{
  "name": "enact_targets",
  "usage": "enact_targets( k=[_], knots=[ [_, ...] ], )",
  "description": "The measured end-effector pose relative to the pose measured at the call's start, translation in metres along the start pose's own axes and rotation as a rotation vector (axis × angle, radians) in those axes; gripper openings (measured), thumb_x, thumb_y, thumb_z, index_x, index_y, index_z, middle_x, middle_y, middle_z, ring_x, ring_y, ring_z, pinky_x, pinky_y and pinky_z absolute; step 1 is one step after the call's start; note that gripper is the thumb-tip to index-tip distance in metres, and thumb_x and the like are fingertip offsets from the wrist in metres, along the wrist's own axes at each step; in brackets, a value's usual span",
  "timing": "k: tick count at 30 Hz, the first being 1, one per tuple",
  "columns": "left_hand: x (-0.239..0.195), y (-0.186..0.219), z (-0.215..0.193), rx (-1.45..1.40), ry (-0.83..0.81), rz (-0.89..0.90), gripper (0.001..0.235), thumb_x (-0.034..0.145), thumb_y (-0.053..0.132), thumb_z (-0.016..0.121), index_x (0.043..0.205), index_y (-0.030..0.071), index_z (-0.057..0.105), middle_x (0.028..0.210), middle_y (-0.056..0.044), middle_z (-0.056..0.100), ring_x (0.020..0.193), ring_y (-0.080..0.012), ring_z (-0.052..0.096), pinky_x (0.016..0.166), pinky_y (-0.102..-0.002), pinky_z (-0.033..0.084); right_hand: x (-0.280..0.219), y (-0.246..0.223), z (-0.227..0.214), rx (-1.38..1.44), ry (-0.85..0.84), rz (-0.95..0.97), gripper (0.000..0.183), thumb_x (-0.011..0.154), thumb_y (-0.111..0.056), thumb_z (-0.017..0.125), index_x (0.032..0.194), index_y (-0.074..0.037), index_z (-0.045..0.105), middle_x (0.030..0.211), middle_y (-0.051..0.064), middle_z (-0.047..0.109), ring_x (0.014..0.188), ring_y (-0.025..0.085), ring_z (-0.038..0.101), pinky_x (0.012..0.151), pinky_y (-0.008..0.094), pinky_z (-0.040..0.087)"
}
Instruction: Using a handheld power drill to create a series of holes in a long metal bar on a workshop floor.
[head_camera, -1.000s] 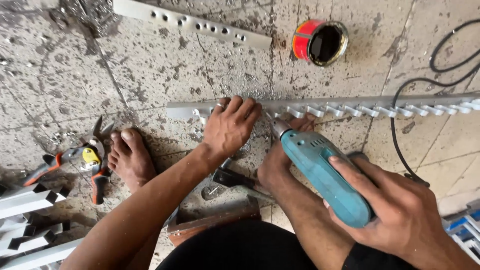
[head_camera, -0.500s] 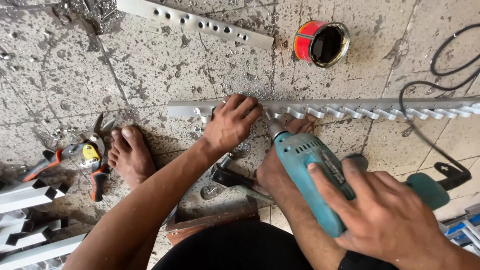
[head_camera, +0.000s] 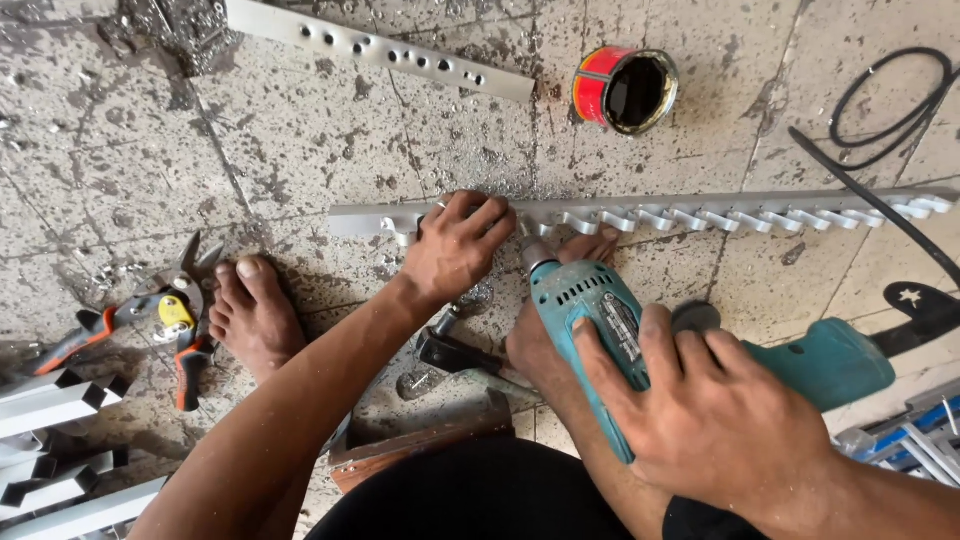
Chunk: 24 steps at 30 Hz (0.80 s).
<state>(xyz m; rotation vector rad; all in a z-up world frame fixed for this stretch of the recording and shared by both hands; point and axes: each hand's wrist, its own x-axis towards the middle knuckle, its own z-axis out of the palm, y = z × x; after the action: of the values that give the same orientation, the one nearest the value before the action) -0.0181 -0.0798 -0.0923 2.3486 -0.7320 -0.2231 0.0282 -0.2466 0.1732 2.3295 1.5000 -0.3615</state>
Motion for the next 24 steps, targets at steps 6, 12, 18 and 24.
enact_targets(
  k=[6,12,18,24],
  knots=[
    [-0.002,-0.001,0.0,0.007,-0.012,-0.002,0.048,0.075,-0.007,0.058,0.119,0.011,0.056,0.118,-0.008,0.059,0.1,-0.0257,0.054,0.069,-0.037,0.054,-0.005,-0.011,0.004,0.018,-0.097,0.104,0.052,0.079,-0.031,0.039,0.127,-0.024,0.057,0.099,0.019,0.067,0.058,0.022,0.061,0.061,0.03,0.047],
    [-0.002,-0.003,0.003,0.041,-0.017,-0.031,0.032,0.087,0.009,0.041,0.115,0.016,0.055,0.11,-0.003,0.058,0.095,-0.0211,0.05,0.067,-0.03,0.047,-0.008,-0.016,0.011,0.006,-0.133,0.083,0.054,0.087,-0.032,0.035,0.139,-0.022,0.046,0.101,0.023,0.064,0.059,0.026,0.062,0.061,0.032,0.05],
    [-0.003,-0.009,0.002,0.057,0.071,0.035,0.046,0.079,-0.004,0.067,0.12,0.014,0.059,0.119,-0.008,0.059,0.104,-0.0272,0.056,0.069,-0.038,0.058,-0.005,-0.016,0.022,-0.003,-0.097,0.085,0.059,0.083,-0.032,0.035,0.139,-0.02,0.048,0.1,0.022,0.064,0.06,0.025,0.058,0.061,0.032,0.046],
    [0.002,-0.005,-0.005,0.003,-0.065,-0.021,0.044,0.082,-0.001,0.063,0.122,0.018,0.057,0.12,-0.003,0.057,0.109,-0.0273,0.053,0.078,-0.047,0.059,-0.029,0.0,0.031,0.368,-0.174,0.192,0.08,0.065,-0.053,0.061,0.137,-0.019,0.045,0.1,0.018,0.064,0.054,0.023,0.066,0.04,0.033,0.06]
  ],
)
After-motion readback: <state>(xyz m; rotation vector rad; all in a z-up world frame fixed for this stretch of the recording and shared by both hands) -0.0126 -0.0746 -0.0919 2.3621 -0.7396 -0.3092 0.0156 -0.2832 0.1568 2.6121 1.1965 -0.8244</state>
